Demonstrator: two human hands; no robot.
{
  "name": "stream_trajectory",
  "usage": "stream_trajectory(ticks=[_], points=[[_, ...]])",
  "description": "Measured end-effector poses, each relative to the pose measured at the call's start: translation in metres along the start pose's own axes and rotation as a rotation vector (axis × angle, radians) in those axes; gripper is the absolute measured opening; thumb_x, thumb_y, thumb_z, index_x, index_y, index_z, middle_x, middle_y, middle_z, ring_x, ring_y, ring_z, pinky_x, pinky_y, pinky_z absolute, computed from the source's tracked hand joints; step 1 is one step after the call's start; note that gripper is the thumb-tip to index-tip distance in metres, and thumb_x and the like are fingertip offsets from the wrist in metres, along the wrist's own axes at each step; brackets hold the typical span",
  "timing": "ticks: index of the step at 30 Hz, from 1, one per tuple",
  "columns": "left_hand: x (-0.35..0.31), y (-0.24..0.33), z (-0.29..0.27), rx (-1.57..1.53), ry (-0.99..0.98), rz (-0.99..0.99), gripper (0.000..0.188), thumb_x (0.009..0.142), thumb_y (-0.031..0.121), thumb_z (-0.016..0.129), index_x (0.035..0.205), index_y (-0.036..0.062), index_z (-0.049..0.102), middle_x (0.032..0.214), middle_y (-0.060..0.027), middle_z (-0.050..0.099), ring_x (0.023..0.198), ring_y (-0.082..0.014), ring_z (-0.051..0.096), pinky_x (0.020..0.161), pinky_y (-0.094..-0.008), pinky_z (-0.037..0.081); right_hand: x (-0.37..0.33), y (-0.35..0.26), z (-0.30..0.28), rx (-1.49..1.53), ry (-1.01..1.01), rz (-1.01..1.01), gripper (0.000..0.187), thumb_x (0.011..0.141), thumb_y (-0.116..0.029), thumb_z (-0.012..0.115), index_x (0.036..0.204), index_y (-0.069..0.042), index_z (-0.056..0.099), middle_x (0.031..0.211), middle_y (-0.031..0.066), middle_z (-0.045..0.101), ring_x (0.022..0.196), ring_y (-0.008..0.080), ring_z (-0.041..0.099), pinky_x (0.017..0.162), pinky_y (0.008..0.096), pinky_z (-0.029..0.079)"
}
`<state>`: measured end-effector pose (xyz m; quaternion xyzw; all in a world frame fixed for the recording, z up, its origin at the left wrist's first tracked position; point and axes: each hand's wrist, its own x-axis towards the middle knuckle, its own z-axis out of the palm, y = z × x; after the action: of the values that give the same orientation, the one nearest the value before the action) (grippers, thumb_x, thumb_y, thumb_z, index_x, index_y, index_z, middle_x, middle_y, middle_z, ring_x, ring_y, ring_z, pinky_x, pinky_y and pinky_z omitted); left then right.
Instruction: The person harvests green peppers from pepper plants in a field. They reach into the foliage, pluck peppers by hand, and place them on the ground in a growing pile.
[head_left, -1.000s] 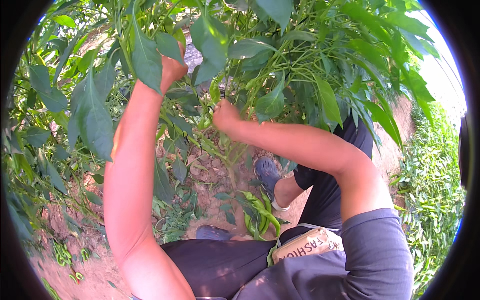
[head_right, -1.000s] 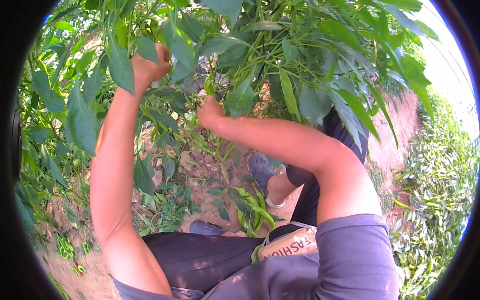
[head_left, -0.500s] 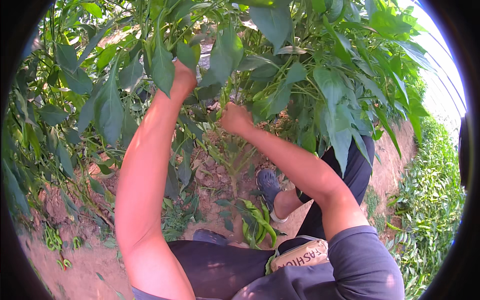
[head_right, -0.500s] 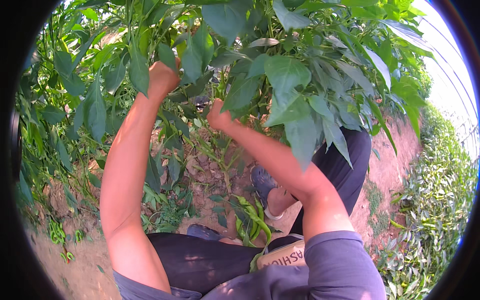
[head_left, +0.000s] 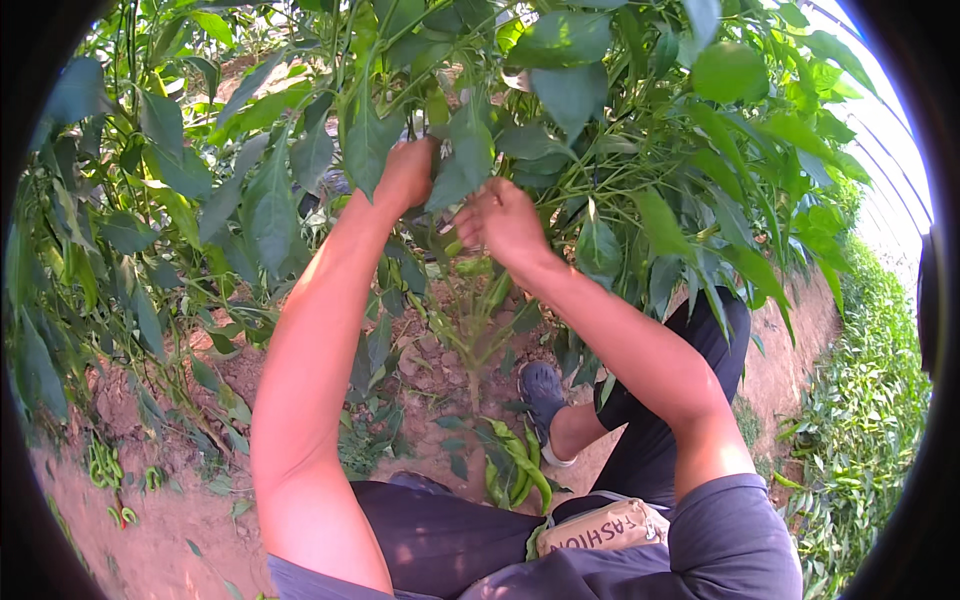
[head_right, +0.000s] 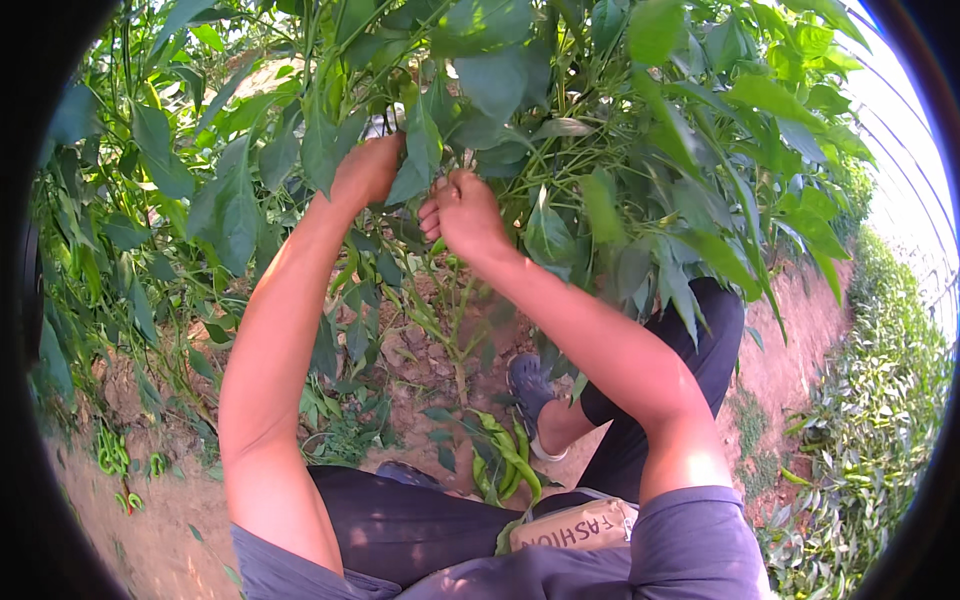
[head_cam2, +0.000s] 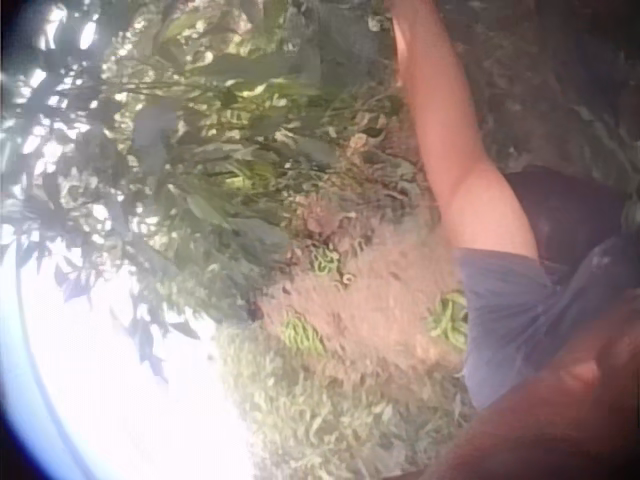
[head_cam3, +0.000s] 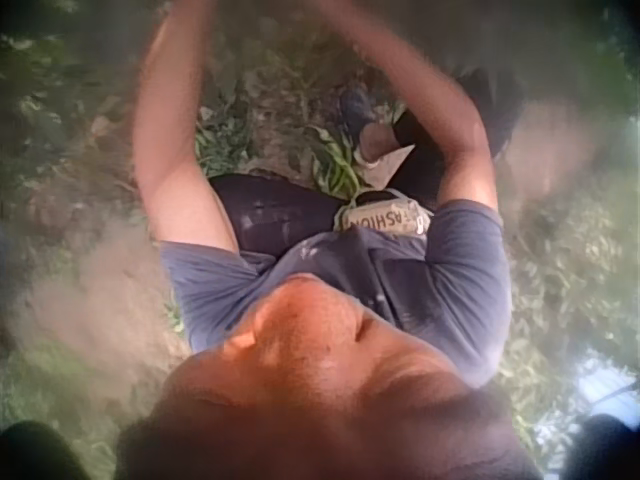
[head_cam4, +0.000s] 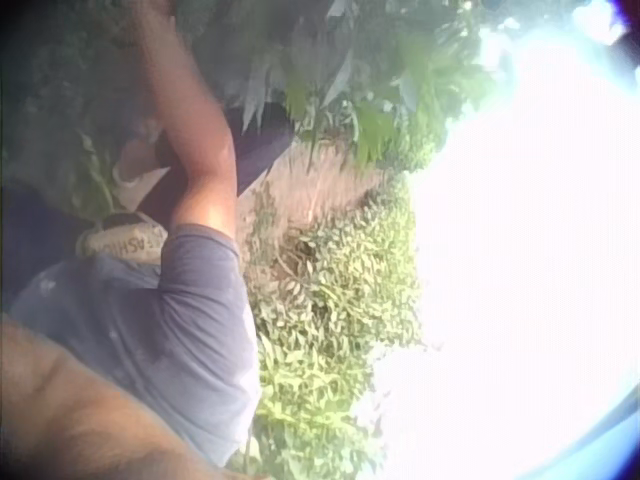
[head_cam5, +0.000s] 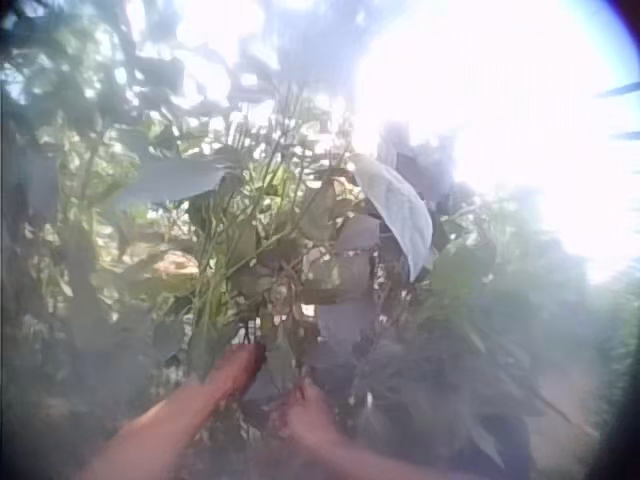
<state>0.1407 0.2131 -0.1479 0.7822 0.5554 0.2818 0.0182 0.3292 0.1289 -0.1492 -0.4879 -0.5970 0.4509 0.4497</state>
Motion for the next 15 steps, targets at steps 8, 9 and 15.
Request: stream_trajectory(ticks=[8, 9, 15], points=[[0.003, 0.043, -0.083, -0.039, -0.372, -0.219, 0.058, 0.106, 0.056, 0.067, 0.109, 0.0001, 0.081, 0.121, -0.0217, 0.077, 0.1, -0.0358, 0.076, 0.087, -0.05, 0.06, -0.064, -0.154, -0.08, 0.397, -0.165, 0.061, 0.021, 0.114, -0.026, 0.045, 0.104, -0.01, 0.053, 0.071, 0.0017, 0.053, 0.054, 0.0109, 0.038, 0.051, 0.0286, 0.032], [-0.005, 0.05, -0.1, -0.143, -0.475, -0.248, 0.059, 0.107, 0.058, 0.066, 0.112, 0.0008, 0.081, 0.117, -0.0182, 0.077, 0.098, -0.0316, 0.074, 0.086, -0.0481, 0.059, -0.07, -0.165, -0.088, 0.444, -0.192, 0.048, 0.021, 0.114, -0.025, 0.042, 0.103, -0.01, 0.052, 0.07, 0.0013, 0.051, 0.053, 0.0104, 0.037, 0.05, 0.0283, 0.033], [-0.079, 0.083, -0.179, -0.378, -0.612, -0.06, 0.063, 0.11, 0.062, 0.061, 0.127, 0.0041, 0.078, 0.112, -0.0057, 0.078, 0.104, -0.0159, 0.068, 0.094, -0.0372, 0.055, -0.11, -0.199, -0.121, 0.704, -0.654, 0.076, 0.027, 0.115, -0.025, 0.038, 0.1, -0.008, 0.051, 0.069, 0.0025, 0.052, 0.048, 0.0122, 0.04, 0.043, 0.0283, 0.038]])
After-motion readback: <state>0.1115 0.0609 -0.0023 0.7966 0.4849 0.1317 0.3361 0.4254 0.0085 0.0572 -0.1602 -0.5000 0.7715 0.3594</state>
